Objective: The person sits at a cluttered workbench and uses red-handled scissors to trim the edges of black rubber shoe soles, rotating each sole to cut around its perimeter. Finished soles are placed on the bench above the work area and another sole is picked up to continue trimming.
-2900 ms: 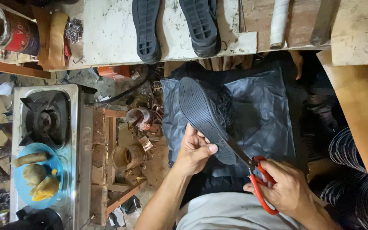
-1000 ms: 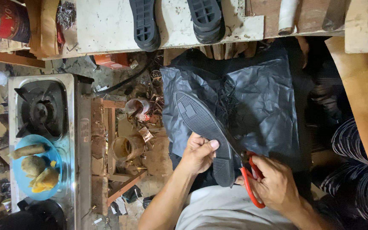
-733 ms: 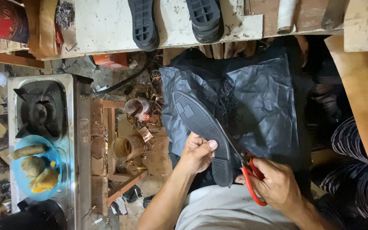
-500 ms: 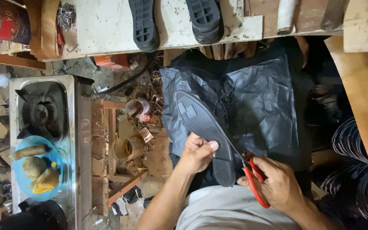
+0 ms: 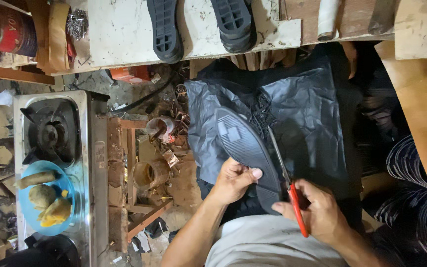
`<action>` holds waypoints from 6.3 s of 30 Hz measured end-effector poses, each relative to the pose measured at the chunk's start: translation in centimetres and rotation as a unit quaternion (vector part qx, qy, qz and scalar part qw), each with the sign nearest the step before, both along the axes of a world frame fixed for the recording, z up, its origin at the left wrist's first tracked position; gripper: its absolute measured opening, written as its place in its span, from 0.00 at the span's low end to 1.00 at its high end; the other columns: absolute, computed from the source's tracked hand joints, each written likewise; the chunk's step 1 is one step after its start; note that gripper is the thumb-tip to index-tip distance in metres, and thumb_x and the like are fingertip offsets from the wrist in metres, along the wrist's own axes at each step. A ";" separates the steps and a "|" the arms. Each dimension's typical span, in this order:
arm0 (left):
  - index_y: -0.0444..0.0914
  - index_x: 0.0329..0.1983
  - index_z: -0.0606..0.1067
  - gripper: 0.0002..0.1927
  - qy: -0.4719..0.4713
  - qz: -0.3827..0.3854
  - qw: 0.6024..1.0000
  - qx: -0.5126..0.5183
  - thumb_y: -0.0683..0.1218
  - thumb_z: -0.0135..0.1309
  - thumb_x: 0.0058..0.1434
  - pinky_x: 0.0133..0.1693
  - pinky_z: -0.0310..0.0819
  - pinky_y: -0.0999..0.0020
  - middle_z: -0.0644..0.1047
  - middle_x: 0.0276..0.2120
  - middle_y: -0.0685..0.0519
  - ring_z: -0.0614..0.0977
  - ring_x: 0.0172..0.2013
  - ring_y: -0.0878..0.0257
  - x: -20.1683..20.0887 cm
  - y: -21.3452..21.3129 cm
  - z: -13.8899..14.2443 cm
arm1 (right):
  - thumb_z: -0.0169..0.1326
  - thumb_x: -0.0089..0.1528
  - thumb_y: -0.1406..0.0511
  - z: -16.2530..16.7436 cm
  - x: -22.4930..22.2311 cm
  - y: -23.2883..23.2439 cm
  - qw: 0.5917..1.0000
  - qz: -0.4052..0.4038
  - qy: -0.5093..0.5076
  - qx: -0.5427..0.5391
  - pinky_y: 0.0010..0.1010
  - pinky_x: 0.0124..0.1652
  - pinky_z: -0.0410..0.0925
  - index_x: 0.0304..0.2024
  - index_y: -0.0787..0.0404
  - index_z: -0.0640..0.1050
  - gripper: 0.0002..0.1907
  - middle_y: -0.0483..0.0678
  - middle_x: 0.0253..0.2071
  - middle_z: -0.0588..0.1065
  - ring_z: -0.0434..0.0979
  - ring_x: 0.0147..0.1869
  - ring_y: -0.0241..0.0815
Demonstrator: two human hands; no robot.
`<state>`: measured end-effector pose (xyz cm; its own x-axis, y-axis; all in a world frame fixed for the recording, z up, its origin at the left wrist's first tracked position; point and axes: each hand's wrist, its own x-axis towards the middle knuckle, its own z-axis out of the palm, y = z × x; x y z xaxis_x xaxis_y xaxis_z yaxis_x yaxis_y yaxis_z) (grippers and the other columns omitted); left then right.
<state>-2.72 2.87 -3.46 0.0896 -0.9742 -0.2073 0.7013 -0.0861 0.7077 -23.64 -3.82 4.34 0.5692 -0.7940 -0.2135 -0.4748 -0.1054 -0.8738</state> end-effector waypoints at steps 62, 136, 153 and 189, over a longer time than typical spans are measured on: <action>0.37 0.66 0.67 0.24 0.019 0.020 0.999 -0.023 0.35 0.55 0.67 0.58 0.70 0.64 0.77 0.55 0.51 0.77 0.55 0.61 2.4 -0.1 1.7 | 0.71 0.44 0.51 3.9 1.3 -2.9 0.983 0.068 0.001 -0.168 0.31 0.23 0.71 0.38 0.66 0.79 0.30 0.48 0.23 0.77 0.79 0.21 0.41; 0.35 0.52 0.77 0.12 -0.432 -0.277 0.848 -0.133 0.47 0.54 0.72 0.39 0.78 0.64 0.83 0.37 0.47 0.86 0.37 0.58 10.2 -3.5 13.4 | 0.77 0.38 0.47 4.5 -3.1 -3.9 0.980 0.139 0.077 -0.117 0.33 0.29 0.70 0.43 0.60 0.81 0.38 0.44 0.26 0.77 0.77 0.25 0.42; 0.36 0.49 0.77 0.11 -0.465 -0.343 0.809 -0.111 0.46 0.55 0.69 0.31 0.73 0.63 0.79 0.26 0.47 0.83 0.28 0.57 11.0 -3.8 14.4 | 0.74 0.41 0.44 5.0 -3.6 -4.3 0.964 0.178 0.050 -0.189 0.32 0.30 0.71 0.42 0.61 0.80 0.37 0.44 0.33 0.80 0.79 0.29 0.42; 0.36 0.46 0.77 0.09 -0.508 -0.394 0.741 -0.194 0.44 0.58 0.64 0.31 0.70 0.53 0.80 0.29 0.43 0.82 0.32 0.47 10.7 -4.9 14.4 | 0.73 0.46 0.45 5.4 -4.7 -5.5 0.927 0.293 0.215 -0.096 0.32 0.28 0.73 0.37 0.50 0.82 0.25 0.37 0.29 0.82 0.83 0.28 0.39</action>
